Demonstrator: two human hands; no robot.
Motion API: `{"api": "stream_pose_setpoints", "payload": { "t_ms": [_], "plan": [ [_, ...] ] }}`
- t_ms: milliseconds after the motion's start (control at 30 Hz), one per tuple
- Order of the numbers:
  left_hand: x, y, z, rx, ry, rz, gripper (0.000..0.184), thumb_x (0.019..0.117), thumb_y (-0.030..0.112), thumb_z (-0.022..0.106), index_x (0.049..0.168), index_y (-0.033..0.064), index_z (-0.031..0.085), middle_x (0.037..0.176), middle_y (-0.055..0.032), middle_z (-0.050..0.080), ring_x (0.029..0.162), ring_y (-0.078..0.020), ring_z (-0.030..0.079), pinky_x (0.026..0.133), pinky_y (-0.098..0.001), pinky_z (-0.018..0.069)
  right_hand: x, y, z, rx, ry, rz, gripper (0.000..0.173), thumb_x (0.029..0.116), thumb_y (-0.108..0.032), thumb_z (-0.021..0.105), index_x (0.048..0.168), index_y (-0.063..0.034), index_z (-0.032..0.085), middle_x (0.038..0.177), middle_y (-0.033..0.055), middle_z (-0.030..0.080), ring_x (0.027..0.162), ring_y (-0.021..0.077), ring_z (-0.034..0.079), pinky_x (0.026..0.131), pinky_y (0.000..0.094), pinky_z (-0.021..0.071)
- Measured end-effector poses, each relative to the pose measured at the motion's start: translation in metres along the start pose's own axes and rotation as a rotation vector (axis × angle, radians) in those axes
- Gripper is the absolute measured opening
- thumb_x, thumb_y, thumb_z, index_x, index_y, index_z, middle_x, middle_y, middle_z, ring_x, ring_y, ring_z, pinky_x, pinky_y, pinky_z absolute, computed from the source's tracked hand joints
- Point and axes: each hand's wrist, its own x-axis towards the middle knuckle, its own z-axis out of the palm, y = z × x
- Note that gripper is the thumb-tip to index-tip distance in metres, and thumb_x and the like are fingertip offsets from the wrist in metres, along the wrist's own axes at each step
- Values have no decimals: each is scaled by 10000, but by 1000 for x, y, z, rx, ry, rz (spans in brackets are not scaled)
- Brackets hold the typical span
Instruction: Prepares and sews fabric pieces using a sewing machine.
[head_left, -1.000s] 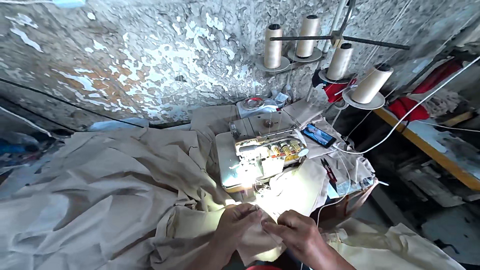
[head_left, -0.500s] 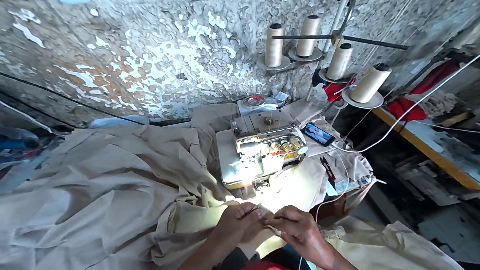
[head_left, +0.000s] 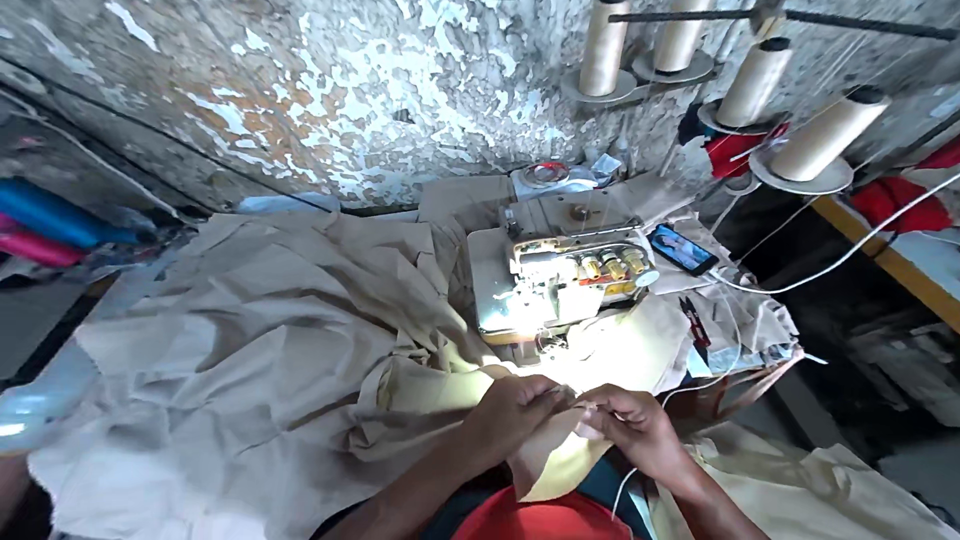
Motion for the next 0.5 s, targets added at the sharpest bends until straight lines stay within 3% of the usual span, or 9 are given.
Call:
{"api": "stream_pose_setpoints", "payload": {
  "t_ms": [100,233,367,500],
  "plan": [
    [-2,2,-2,-7,-23,-6,263,1045,179,553,1027,-12,733,863,-17,679,777,47,563,734,-139,448,1,1,0,-9,11,0,174,985,-124,638,969,20,735,922,-28,746,841,-103,638,785,87,529],
    [-3,3,-1,-35,-22,-14,257,1046,177,554,1025,-16,723,833,-4,665,741,52,554,707,-134,447,4,-2,1,75,44,68,57,941,-70,674,977,-56,715,872,-124,717,764,-112,621,711,86,531],
    [-4,4,0,-69,-29,-44,251,1047,178,549,1008,-5,715,795,28,637,711,67,536,676,-123,436,5,1,1,62,25,58,76,947,-74,670,985,-28,716,886,-103,718,766,-119,604,711,73,514],
    [-6,3,1,-20,-43,9,261,1049,153,528,1039,-25,718,816,-13,658,723,49,540,687,-132,432,7,-2,2,75,33,105,61,936,-72,677,995,-72,694,824,-143,687,715,-119,589,665,76,503]
  ]
}}
